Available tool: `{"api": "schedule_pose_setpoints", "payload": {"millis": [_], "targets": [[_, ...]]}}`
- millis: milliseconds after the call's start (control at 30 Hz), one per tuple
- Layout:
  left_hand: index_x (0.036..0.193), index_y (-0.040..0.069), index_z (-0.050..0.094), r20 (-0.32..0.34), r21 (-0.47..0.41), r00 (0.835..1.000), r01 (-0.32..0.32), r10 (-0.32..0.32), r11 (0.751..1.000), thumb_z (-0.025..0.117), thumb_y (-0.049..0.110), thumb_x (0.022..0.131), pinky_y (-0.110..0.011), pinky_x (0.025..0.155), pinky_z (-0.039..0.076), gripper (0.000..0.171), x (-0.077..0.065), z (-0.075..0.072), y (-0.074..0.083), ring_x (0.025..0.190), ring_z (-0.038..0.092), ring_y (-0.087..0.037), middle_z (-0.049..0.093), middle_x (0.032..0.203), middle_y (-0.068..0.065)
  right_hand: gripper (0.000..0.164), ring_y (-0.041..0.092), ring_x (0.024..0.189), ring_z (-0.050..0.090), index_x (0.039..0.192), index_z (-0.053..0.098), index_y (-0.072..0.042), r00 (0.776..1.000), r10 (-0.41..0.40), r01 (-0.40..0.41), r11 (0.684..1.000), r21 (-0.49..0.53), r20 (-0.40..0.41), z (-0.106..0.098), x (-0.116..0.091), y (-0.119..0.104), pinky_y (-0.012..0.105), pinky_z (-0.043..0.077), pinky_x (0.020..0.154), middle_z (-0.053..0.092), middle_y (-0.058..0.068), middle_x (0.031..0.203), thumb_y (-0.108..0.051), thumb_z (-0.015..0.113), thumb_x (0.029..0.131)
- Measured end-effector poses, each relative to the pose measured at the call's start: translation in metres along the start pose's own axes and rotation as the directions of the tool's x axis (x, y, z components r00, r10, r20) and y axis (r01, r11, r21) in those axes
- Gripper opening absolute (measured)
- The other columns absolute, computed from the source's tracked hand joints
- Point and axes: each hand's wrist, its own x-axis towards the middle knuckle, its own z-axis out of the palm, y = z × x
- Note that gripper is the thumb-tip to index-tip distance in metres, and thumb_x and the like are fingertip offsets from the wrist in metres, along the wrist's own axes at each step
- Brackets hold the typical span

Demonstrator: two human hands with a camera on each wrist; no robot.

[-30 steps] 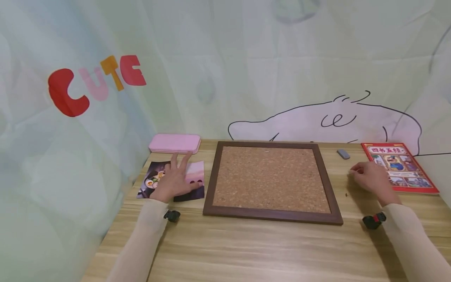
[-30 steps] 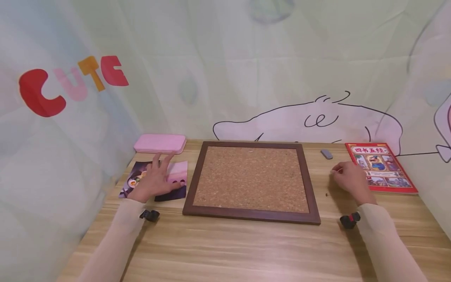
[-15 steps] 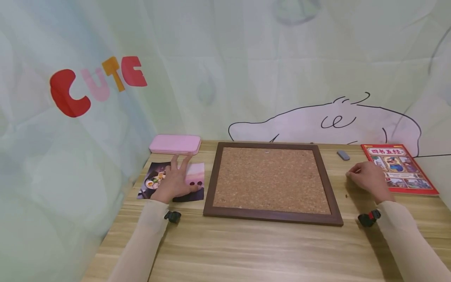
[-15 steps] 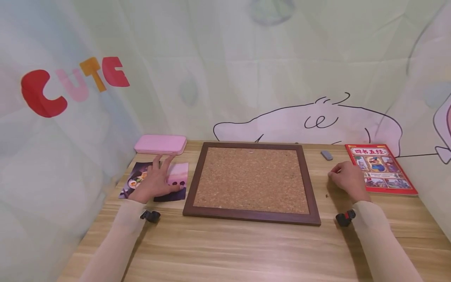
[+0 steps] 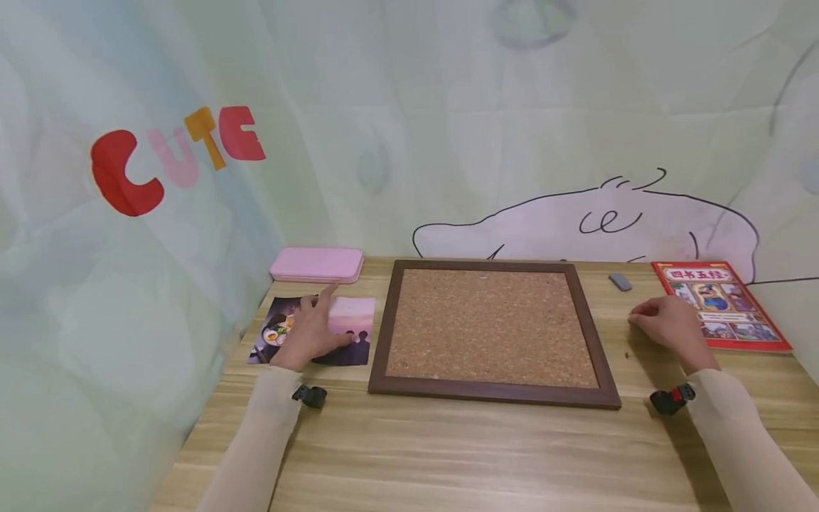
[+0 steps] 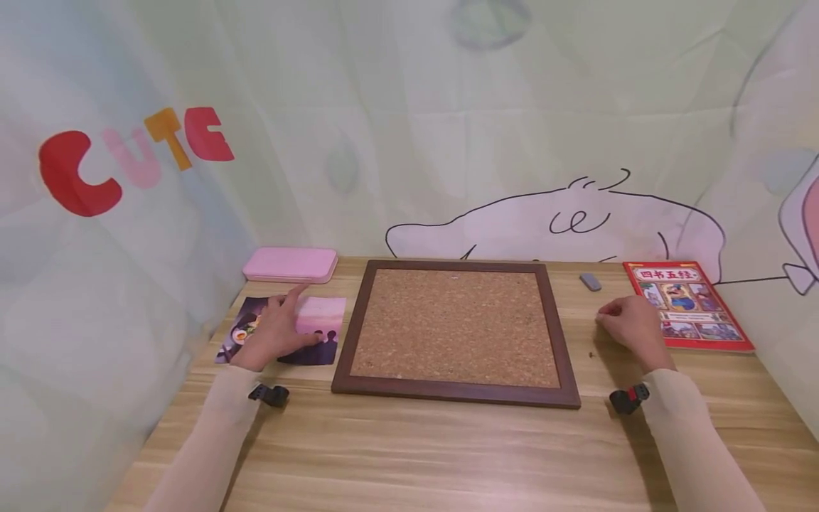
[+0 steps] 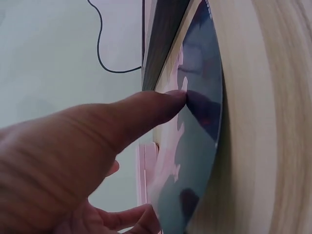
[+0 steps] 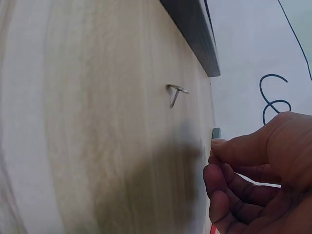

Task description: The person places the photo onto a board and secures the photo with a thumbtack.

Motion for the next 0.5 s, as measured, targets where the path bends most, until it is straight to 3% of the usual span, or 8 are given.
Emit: {"api": "schedule_pose_setpoints", "payload": {"millis": [333,433,500], "targets": [[0.165,0.001,0.031,-0.042,-0.084,0.998,-0.043,0.039,0.996,0.081,0.015,0.09,-0.068,0.111,0.046,0.091,0.003,-0.004,-0.01,0.131,0.057,-0.056,0.057,0.144,-0.041,0.035,0.036,0.098,0.061,0.123,0.07,0.009,1.0,0.018,-0.018,0.997,0.074,-0.002,-0.003,-0.007,-0.01,0.03,0.046,0.074,0.07,0.033,0.118,-0.021,0.062,0.107],[0.162,0.002,0.037,-0.065,-0.112,0.997,-0.046,0.039,0.993,0.076,0.012,0.092,-0.059,0.096,0.054,0.081,0.005,-0.005,-0.015,0.109,0.066,-0.046,0.066,0.128,-0.036,0.034,0.036,0.098,0.061,0.124,0.07,0.007,1.0,0.003,0.0,0.996,0.091,-0.024,-0.003,-0.009,-0.016,0.028,0.046,0.073,0.071,0.032,0.118,-0.022,0.062,0.108],[0.159,0.003,0.042,-0.088,-0.135,0.996,-0.047,0.035,0.99,0.074,0.011,0.093,-0.048,0.083,0.054,0.074,0.006,-0.006,-0.018,0.093,0.065,-0.037,0.068,0.112,-0.029,0.033,0.035,0.098,0.06,0.124,0.07,0.006,1.0,0.0,0.003,0.994,0.108,-0.031,-0.003,-0.01,-0.02,0.027,0.046,0.073,0.071,0.031,0.119,-0.022,0.062,0.109]]}}
